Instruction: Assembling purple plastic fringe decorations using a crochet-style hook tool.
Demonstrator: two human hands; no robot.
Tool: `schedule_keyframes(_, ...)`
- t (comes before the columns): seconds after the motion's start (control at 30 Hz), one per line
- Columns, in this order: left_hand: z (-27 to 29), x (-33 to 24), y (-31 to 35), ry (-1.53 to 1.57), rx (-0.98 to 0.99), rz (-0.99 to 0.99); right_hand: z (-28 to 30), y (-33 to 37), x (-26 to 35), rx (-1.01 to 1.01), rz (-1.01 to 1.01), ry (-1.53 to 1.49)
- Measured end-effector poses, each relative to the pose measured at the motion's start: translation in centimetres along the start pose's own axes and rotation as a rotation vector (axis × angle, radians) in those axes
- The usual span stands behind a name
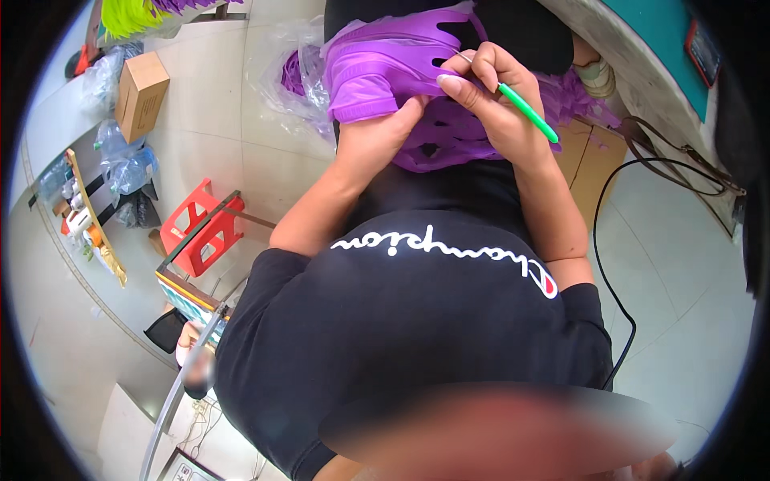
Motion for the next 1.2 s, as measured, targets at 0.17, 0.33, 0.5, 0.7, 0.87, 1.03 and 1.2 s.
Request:
schedule_keyframes(0.17,-0.2,-0.7,-0.2,0.024,0.075,0.040,0.8,-0.1,-0.1,-0.091,-0.046,-0.022)
schedule_keyframes(0.33,-0.5,-1.1,-0.4,0.297,0.107,0.162,1.1,-0.4,-0.3,-0.105,-0.011,0.009)
schedule_keyframes(0.5,-0.4,-0.6,-0.2,0.322,0.060,0.198,1.0,-0.3,-0.2,-0.115,0.000,0.017)
schedule_keyframes(0.7,-1.2,-0.1,-0.6,0.000,0.236,0.152,0.2,-0.2,0.0,-0.145,0.063,-0.111)
schedule_keyframes(0.87,-1.4,-0.5,-0.4,0.010,0.267,0.165,1.3,-0.1,1.0,-0.112,0.052,0.213)
schedule_keyframes(1.03,-0.9,-1.6,-0.3,0.467,0.094,0.229,2.3,1.5,4.4,-0.295,0.387,0.719)
schedule_keyframes(1.2,-0.8,-0.4,-0.2,0.536,0.065,0.206,0.2,1.1,2.1,-0.138,0.160,0.271)
Point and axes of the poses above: each hand's wrist, its own y-axis away from the middle knuckle, its own z-axis out of the back of the hand, x = y × z, the point moved 7 cm from there along -y, towards the middle knuckle, and after that the axes turned 5 degrees about z, right-handed, at the moved point
